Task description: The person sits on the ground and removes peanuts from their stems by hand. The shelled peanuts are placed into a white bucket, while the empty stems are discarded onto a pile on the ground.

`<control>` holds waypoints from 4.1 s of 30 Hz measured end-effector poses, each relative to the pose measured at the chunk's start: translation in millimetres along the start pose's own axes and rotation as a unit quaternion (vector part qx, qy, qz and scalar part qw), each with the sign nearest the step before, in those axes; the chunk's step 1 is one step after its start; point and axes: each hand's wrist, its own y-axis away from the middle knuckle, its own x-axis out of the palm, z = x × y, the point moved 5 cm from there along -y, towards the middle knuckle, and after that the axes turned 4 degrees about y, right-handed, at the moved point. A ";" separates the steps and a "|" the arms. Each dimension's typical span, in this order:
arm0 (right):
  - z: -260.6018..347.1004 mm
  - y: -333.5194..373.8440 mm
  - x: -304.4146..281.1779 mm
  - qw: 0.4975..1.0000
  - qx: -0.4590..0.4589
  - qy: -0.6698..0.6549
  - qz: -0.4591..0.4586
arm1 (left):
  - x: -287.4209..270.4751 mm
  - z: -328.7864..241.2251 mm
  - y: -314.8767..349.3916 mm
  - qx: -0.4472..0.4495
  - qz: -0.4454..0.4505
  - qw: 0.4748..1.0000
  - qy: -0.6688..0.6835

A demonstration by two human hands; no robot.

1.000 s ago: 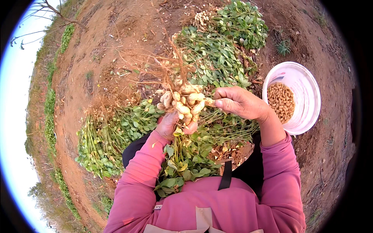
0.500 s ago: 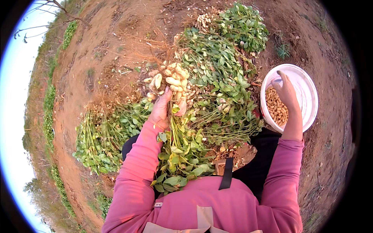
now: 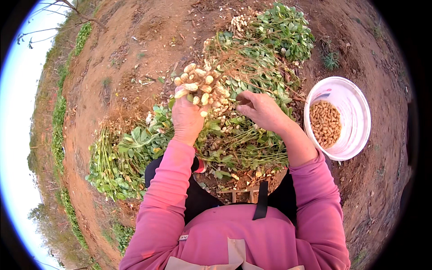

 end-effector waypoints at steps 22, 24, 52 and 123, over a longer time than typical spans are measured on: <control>47.9 -12.2 32.6 0.986 -0.044 -0.065 -0.149 | 10.9 7.6 0.6 -0.032 0.065 0.997 0.019; 41.3 -14.2 36.0 0.984 -0.042 -0.077 -0.156 | 11.6 6.5 0.0 -0.078 0.099 0.990 0.055; 12.4 -27.2 32.5 0.949 0.094 -0.221 -0.206 | 14.9 -26.2 1.8 -0.050 0.144 0.974 0.168; 48.6 -15.2 18.7 0.975 -0.072 -0.035 -0.208 | 25.8 -14.2 16.4 -0.232 0.252 0.714 0.611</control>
